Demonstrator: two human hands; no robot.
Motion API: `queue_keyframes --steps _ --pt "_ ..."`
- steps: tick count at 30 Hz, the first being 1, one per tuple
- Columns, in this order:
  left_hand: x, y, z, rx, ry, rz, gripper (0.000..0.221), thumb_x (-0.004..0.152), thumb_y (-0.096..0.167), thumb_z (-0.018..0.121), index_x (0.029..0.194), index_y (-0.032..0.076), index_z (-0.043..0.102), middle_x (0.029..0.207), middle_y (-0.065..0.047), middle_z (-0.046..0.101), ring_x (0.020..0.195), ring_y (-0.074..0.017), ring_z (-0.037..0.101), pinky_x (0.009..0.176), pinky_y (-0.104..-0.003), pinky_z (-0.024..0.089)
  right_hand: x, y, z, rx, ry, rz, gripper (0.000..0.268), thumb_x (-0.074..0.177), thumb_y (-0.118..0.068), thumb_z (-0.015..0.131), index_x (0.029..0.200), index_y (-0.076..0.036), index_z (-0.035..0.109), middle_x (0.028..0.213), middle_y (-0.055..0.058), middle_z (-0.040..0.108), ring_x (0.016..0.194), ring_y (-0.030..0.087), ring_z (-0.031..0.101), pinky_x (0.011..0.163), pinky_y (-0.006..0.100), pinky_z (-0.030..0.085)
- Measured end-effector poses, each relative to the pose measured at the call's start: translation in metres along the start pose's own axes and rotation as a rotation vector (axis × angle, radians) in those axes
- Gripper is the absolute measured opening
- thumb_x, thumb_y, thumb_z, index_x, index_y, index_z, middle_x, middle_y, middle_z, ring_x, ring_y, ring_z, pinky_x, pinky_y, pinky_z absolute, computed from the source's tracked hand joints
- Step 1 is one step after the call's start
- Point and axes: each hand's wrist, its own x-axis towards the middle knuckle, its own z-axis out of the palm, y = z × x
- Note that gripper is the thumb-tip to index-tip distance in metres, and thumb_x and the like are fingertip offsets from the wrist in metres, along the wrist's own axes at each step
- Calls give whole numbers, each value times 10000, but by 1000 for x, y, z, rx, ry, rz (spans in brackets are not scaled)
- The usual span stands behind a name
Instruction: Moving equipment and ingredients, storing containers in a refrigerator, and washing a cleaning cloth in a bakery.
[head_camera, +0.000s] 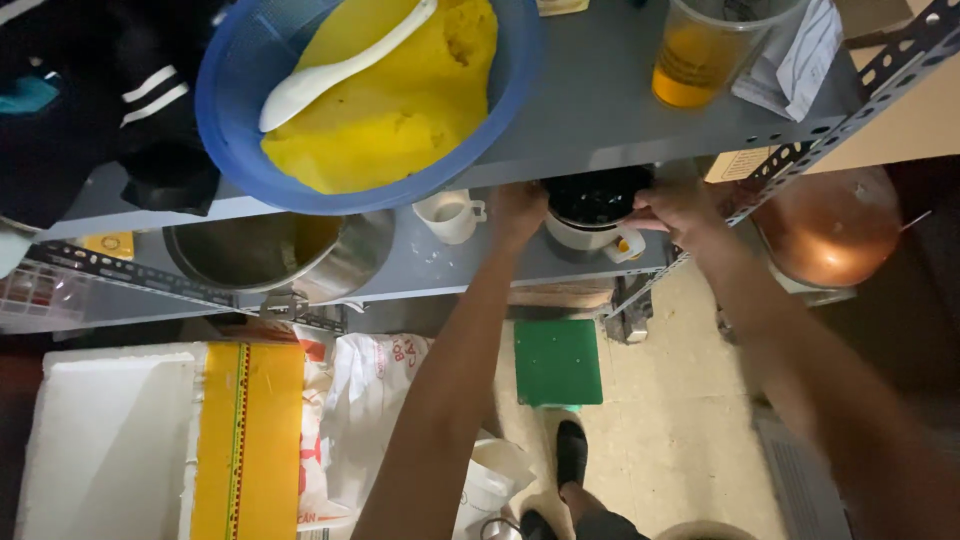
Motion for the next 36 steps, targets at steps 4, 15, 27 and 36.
queue_keyframes --steps 4,15,27,36 --pt "6 -21 11 173 -111 -66 277 838 200 633 988 -11 731 1043 -237 726 991 -432 661 926 -513 498 7 18 8 79 103 -92 402 806 108 647 1186 65 521 985 179 688 806 307 739 683 381 628" --pt "13 -66 53 129 -82 170 254 853 112 586 1039 -28 687 1007 -244 704 915 -418 663 855 -515 519 2 51 15 -371 372 -365 213 796 -91 759 950 53 735 873 209 754 726 281 750 680 391 615" --pt "-11 -56 50 -23 71 157 274 851 93 570 1091 30 684 1027 -217 688 928 -439 639 807 -534 507 -7 79 10 -680 551 -678 465 815 -284 795 1202 -48 694 1043 187 689 811 314 628 727 431 514" --pt "-38 -41 49 -523 -93 -11 236 1014 202 620 1218 88 654 981 -120 700 792 -244 657 650 -366 522 -37 59 6 -140 -121 -123 430 946 -473 565 1002 -89 751 980 79 751 915 191 667 859 343 458"
